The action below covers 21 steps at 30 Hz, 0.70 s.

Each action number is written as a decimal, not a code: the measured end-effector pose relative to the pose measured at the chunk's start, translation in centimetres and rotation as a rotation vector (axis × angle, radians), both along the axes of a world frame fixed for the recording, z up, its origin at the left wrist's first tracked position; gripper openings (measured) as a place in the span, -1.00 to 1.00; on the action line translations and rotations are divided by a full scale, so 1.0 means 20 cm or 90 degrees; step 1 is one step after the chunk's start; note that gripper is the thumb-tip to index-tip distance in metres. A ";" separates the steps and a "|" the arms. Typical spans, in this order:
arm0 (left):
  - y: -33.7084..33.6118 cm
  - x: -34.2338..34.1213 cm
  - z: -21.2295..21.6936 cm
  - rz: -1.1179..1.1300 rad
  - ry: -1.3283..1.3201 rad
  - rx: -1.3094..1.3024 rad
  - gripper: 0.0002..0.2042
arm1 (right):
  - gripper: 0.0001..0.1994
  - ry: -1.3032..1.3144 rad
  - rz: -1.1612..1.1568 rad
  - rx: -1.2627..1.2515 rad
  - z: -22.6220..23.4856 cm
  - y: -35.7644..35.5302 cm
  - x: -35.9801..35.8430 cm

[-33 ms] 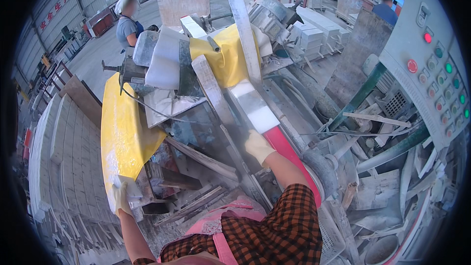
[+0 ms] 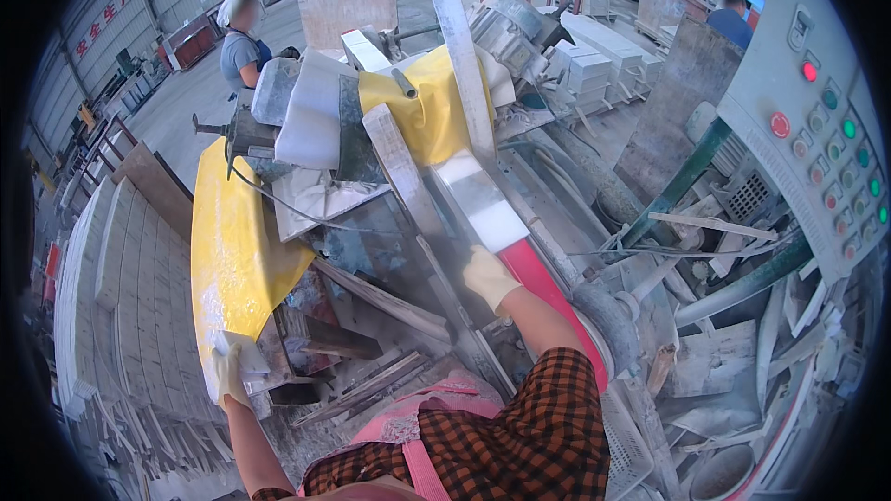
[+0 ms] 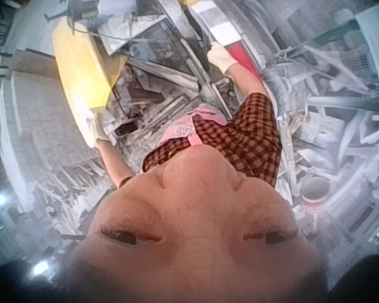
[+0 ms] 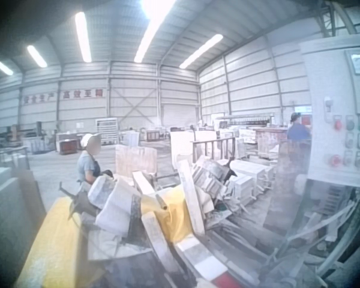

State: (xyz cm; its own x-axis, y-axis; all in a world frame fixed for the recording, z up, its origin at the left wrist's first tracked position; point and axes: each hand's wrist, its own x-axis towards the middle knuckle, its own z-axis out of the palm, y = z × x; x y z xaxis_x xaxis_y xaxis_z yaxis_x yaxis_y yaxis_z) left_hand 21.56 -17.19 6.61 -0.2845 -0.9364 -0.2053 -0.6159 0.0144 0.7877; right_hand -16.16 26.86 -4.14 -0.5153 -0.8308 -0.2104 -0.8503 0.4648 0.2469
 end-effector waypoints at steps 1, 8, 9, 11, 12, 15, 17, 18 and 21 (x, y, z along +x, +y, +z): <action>0.00 0.00 0.00 0.006 0.016 0.003 -0.19 | -0.77 0.004 0.000 -0.005 0.00 0.00 0.00; 0.01 -0.01 0.00 0.014 -0.001 -0.021 -0.18 | -0.76 -0.027 -0.014 -0.005 -0.02 0.00 -0.01; 0.01 -0.01 0.00 0.015 -0.013 -0.013 -0.17 | -0.76 -0.037 -0.018 0.001 -0.03 0.00 -0.01; 0.00 -0.01 0.00 0.011 -0.011 -0.002 -0.15 | -0.76 -0.035 -0.013 0.015 -0.03 0.00 -0.02; 0.00 -0.01 0.00 0.008 -0.017 -0.002 -0.14 | -0.76 -0.040 -0.020 0.013 -0.04 0.00 -0.02; 0.00 0.00 0.01 0.003 -0.033 -0.006 -0.13 | -0.75 -0.032 -0.043 -0.005 -0.06 0.00 -0.02; 0.02 -0.01 0.02 0.006 -0.039 -0.014 -0.13 | -0.76 -0.030 -0.059 -0.026 -0.07 -0.01 -0.02; 0.02 -0.01 0.02 0.003 -0.036 -0.009 -0.14 | -0.76 -0.030 -0.058 -0.014 -0.07 -0.01 -0.02; 0.04 -0.01 0.04 0.004 -0.027 -0.008 -0.15 | -0.77 0.006 -0.013 0.031 -0.06 -0.01 -0.01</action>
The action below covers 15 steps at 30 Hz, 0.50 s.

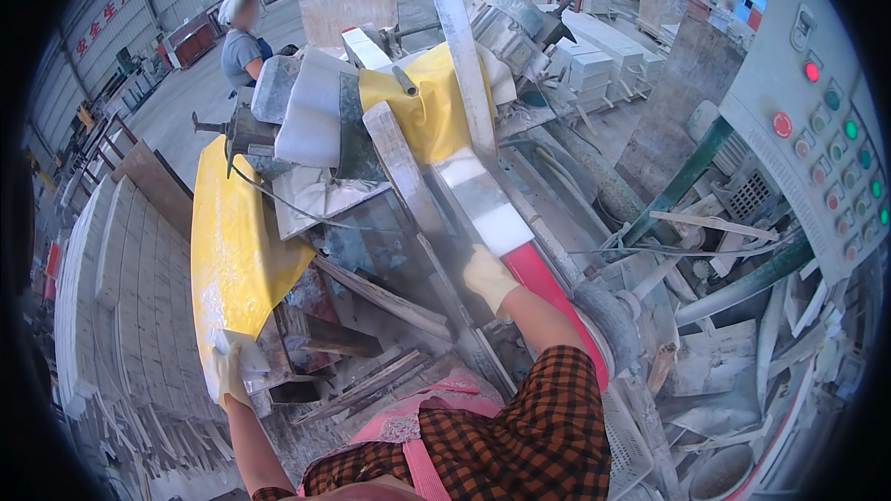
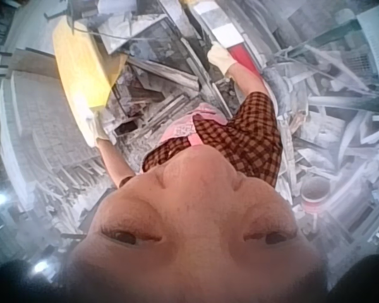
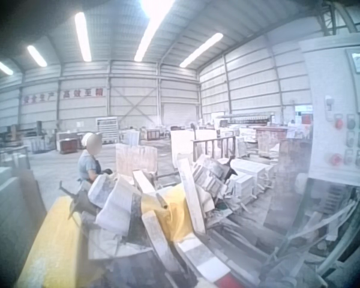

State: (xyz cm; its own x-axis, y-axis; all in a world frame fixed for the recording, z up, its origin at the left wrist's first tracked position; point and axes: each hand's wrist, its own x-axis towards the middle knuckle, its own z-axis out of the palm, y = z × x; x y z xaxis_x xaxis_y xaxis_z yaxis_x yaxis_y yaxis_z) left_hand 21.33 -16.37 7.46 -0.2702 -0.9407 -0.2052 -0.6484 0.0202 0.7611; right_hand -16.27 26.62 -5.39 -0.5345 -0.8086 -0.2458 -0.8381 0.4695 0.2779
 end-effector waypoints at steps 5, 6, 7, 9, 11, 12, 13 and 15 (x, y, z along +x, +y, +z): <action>-0.01 0.01 -0.01 -0.009 0.011 0.008 -0.14 | -0.79 -0.047 -0.004 0.013 0.07 0.00 0.03; -0.01 0.01 -0.02 -0.011 0.016 0.015 -0.14 | -0.80 -0.049 0.000 0.012 0.08 0.00 0.03; -0.01 0.01 -0.03 -0.011 0.035 0.011 -0.13 | -0.80 -0.060 0.007 0.004 0.09 0.00 0.03; -0.02 0.01 -0.03 -0.009 0.052 0.009 -0.12 | -0.81 -0.084 0.016 -0.010 0.11 0.01 0.03; -0.01 0.01 -0.03 -0.004 0.051 0.012 -0.11 | -0.82 -0.084 0.041 -0.013 0.11 0.01 0.03; -0.01 0.02 -0.01 -0.021 0.048 0.015 -0.11 | -0.82 -0.085 0.049 -0.009 0.10 0.01 0.03; 0.00 0.03 0.00 -0.039 0.046 0.018 -0.10 | -0.85 -0.070 0.075 -0.043 0.09 0.02 0.02; 0.03 0.03 0.02 -0.051 0.092 0.033 -0.11 | -0.84 -0.049 0.086 -0.075 0.08 0.03 0.02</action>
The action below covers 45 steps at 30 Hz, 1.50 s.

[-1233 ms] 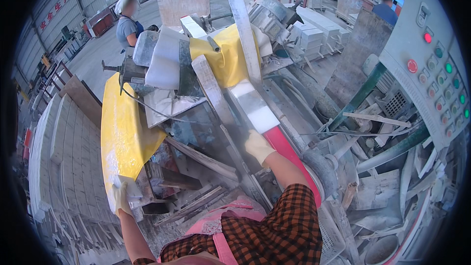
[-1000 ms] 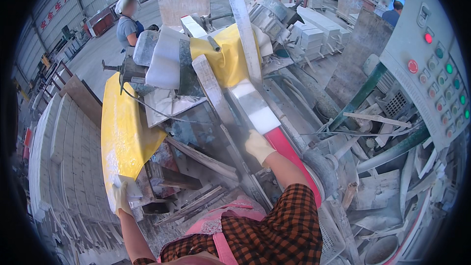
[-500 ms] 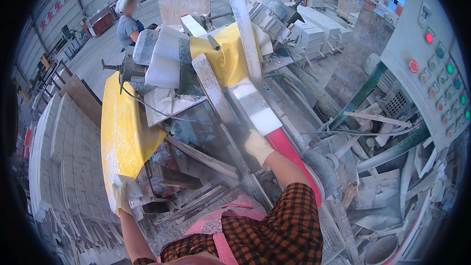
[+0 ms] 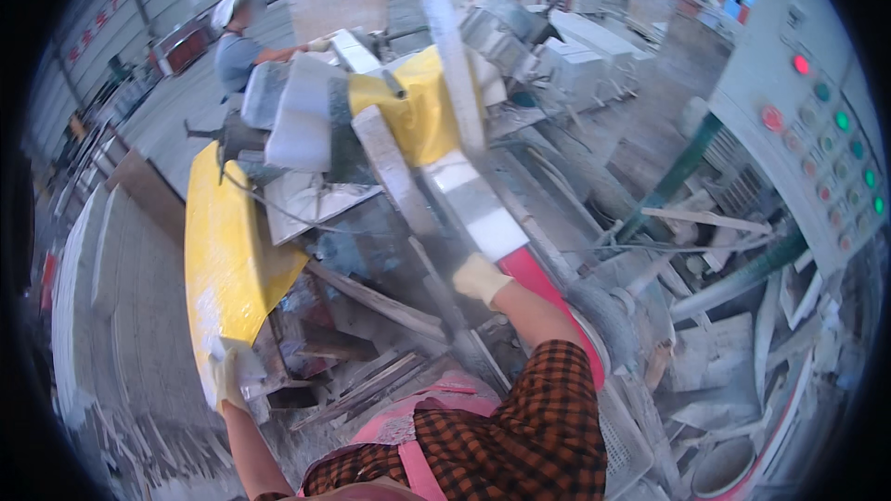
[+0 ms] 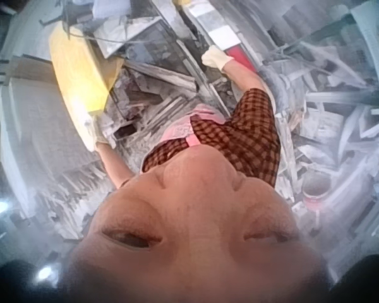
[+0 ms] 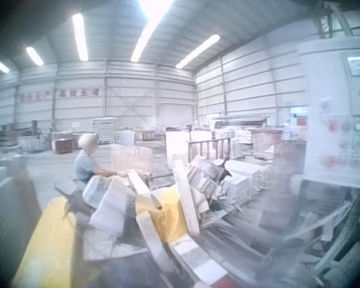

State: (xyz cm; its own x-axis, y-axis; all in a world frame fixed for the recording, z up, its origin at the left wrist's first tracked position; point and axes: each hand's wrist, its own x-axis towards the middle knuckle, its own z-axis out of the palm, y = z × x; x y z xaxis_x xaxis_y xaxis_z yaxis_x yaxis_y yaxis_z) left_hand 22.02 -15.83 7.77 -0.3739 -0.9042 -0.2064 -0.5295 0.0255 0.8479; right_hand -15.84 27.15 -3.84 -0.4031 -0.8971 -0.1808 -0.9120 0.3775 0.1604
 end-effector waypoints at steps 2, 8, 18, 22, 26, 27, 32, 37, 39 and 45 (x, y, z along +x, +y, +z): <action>0.03 0.00 -0.01 0.002 0.093 0.046 -0.13 | -0.87 -0.001 0.001 -0.012 -0.01 0.01 -0.01; -0.06 0.01 -0.08 -0.020 0.026 -0.015 -0.20 | -0.85 -0.022 -0.040 0.019 0.02 0.00 0.01; -0.11 -0.01 -0.10 0.025 -0.006 0.006 -0.19 | -0.85 -0.030 -0.042 0.035 0.02 -0.01 0.00; -0.15 0.00 -0.14 0.014 -0.007 -0.013 -0.16 | -0.83 -0.032 -0.078 0.026 -0.02 -0.03 0.00; -0.18 0.02 -0.18 0.027 0.009 -0.006 -0.16 | -0.81 -0.031 -0.066 0.050 -0.02 -0.03 0.01; -0.19 0.01 -0.18 0.023 -0.028 -0.035 -0.16 | -0.81 -0.032 -0.061 0.054 -0.02 -0.03 0.01; -0.19 0.01 -0.16 -0.014 -0.090 -0.066 -0.19 | -0.82 -0.002 -0.005 0.076 0.04 -0.03 0.03; -0.19 0.02 -0.17 -0.010 -0.056 -0.060 -0.19 | -0.82 -0.006 0.018 0.089 0.07 -0.02 0.05; -0.19 0.02 -0.17 -0.008 -0.055 -0.051 -0.19 | -0.86 0.002 0.035 0.055 0.07 -0.02 0.05; -0.20 0.01 -0.17 -0.009 -0.062 -0.062 -0.18 | -0.86 0.008 0.019 0.021 0.05 -0.02 0.05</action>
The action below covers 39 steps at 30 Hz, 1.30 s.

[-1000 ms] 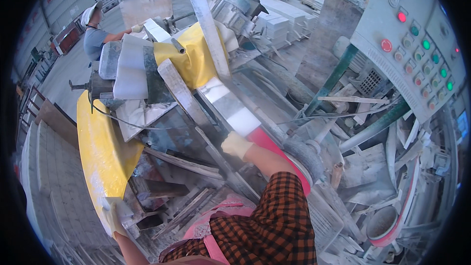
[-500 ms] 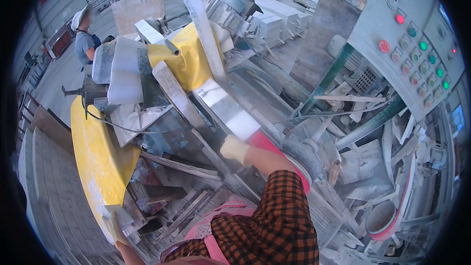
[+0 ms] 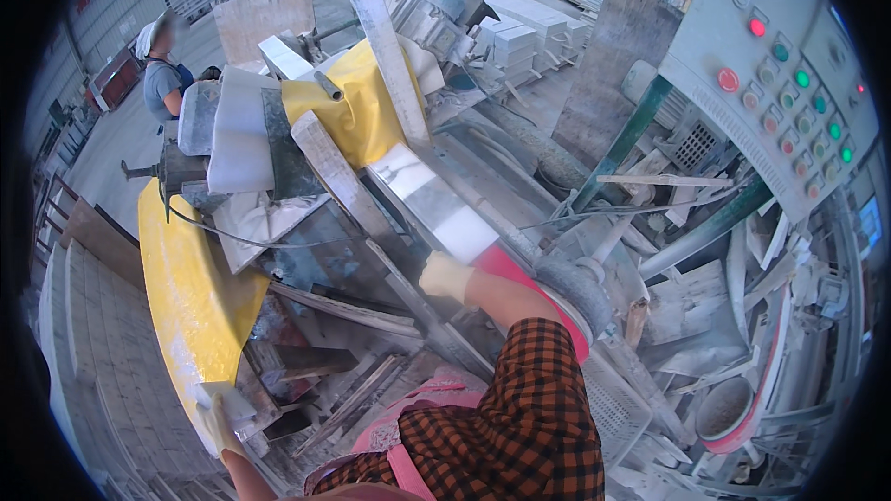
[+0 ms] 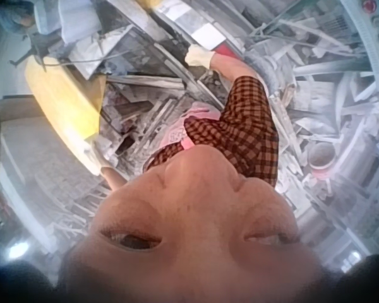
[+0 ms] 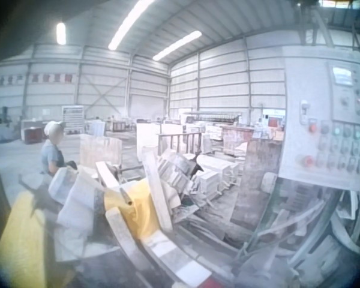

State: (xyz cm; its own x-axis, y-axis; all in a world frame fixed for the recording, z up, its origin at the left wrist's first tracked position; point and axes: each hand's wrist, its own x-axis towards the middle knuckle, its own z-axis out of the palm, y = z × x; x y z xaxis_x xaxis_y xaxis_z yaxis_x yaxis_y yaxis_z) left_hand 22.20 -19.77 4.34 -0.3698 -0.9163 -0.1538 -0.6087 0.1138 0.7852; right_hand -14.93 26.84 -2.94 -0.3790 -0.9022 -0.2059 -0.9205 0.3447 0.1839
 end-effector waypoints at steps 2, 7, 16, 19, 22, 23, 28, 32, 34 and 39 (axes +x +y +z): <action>0.01 0.00 0.00 -0.002 0.010 -0.005 -0.18 | -0.85 0.000 -0.004 0.007 0.00 0.00 0.00; 0.04 0.00 0.02 0.004 0.038 0.008 -0.21 | -0.82 -0.006 -0.001 0.024 0.02 0.00 0.01; -0.03 0.03 -0.06 -0.029 0.023 0.005 -0.21 | -0.84 -0.004 0.026 -0.028 -0.05 0.02 -0.03; -0.10 0.09 -0.14 0.016 -0.160 -0.089 -0.24 | -0.82 -0.031 0.040 -0.048 -0.11 0.03 -0.07; -0.08 0.09 -0.17 -0.249 -0.338 -0.197 -0.55 | -0.83 0.033 0.103 -0.098 -0.16 0.05 -0.09; -0.05 0.08 -0.15 -0.178 -0.301 -0.209 -0.46 | -0.83 0.049 0.097 -0.094 -0.17 0.06 -0.09; 0.10 -0.04 0.05 0.102 -0.100 -0.032 -0.21 | -0.85 0.074 0.140 -0.033 -0.21 0.08 -0.12; 0.15 -0.07 0.16 0.086 -0.076 -0.035 -0.21 | -0.85 0.092 0.161 -0.038 -0.22 0.09 -0.13; 0.16 -0.07 0.18 0.083 -0.066 -0.027 -0.21 | -0.85 0.089 0.168 -0.040 -0.22 0.09 -0.13; 0.20 -0.06 0.18 0.096 0.000 -0.018 -0.26 | -0.85 0.079 0.162 -0.058 -0.21 0.09 -0.13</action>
State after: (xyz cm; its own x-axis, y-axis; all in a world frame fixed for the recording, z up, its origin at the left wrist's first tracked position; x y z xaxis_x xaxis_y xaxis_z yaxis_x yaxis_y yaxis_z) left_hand 21.03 -15.78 7.97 -0.2279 -0.9653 -0.1274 -0.6206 0.0432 0.7829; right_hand -17.49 28.59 -7.13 -0.1558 -0.9840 -0.0864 -0.9520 0.1262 0.2789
